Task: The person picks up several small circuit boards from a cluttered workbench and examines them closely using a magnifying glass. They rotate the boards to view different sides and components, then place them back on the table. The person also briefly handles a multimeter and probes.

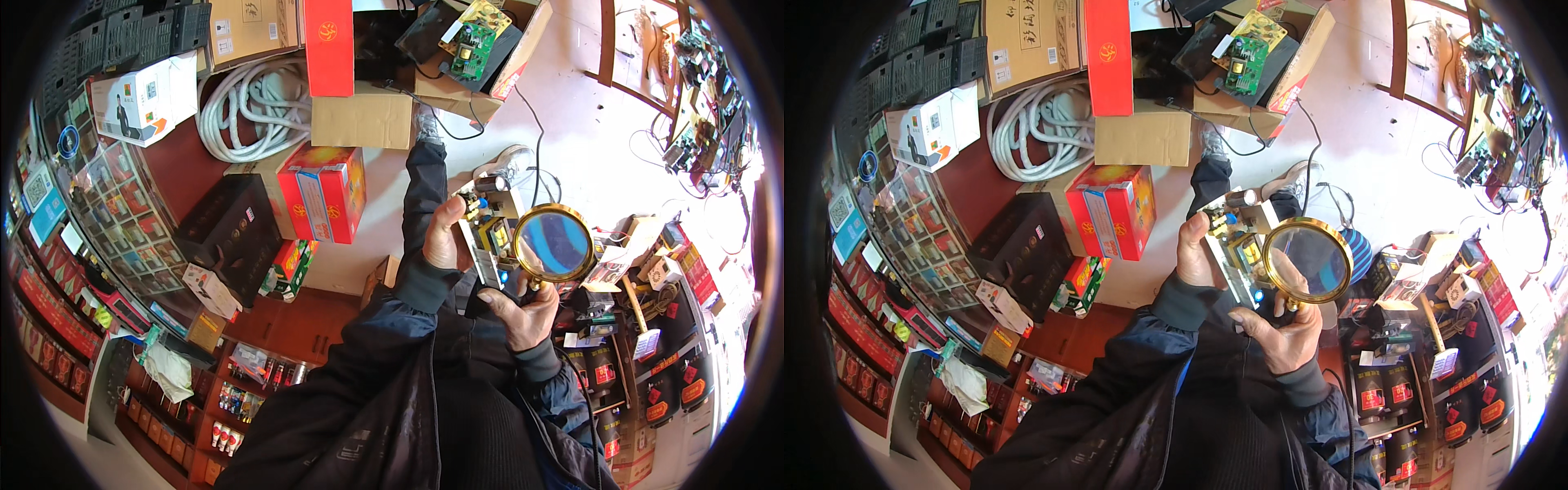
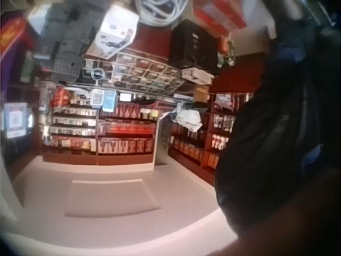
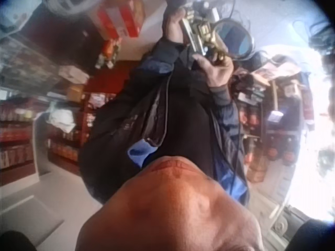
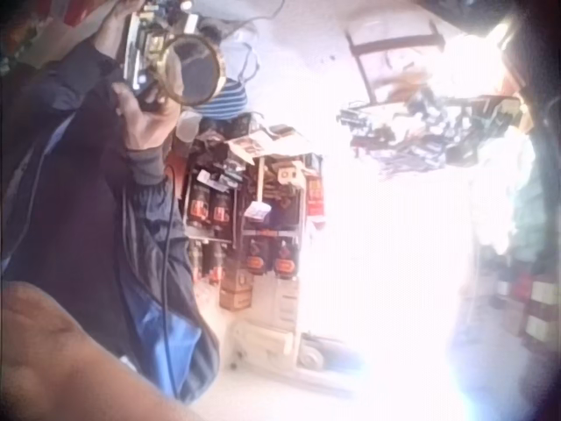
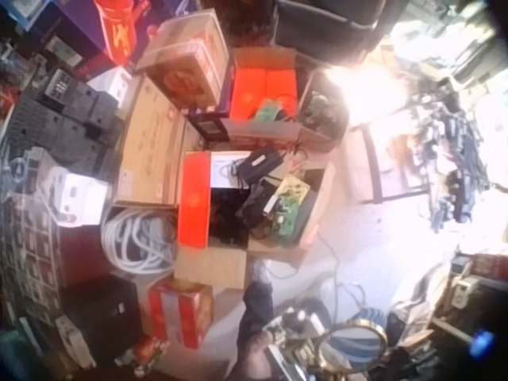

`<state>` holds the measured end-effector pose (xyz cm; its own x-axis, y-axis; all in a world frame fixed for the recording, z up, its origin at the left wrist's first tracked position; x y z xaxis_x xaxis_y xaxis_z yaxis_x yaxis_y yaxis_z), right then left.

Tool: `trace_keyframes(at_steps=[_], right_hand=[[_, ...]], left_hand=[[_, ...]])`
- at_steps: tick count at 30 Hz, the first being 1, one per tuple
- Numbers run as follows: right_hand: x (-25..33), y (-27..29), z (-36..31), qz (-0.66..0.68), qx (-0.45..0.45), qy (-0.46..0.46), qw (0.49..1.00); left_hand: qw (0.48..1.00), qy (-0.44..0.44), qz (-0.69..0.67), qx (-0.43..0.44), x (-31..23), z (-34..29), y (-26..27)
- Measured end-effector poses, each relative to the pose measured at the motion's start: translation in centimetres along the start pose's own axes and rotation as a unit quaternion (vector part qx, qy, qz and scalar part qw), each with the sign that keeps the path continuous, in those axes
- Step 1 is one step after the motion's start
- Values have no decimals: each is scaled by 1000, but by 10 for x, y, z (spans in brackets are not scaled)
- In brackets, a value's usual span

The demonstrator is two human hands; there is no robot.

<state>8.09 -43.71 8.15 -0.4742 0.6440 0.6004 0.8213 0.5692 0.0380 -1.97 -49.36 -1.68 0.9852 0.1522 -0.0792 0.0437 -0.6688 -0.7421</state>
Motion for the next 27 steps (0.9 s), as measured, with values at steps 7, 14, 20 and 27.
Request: trace_keyframes(at_steps=[7,14,20,27], right_hand=[[2,-4,7,-9,-33,2,999],[-4,11,15,56,-62,51,995],[-17,27,17,31,-28,41,998],[-33,50,22,15,3,73,997]], left_hand=[[1000,-19,-12,5,-4,1,2],[997,35,-12,68,20,-11,-2],[996,-34,-16,84,41,-17,2],[985,-96,-100,100,78,-13,17]])
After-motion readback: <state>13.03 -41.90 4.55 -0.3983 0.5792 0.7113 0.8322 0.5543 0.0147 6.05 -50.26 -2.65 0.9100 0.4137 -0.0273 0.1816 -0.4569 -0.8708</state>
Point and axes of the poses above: each hand's wrist, its own z-axis towards the middle knuckle, its own y-axis out of the back of the hand, x = y × z, the point moved 9 cm from there along z, towards the middle knuckle, and after that the axes turned 7 degrees about z, right-handed, at the moved point
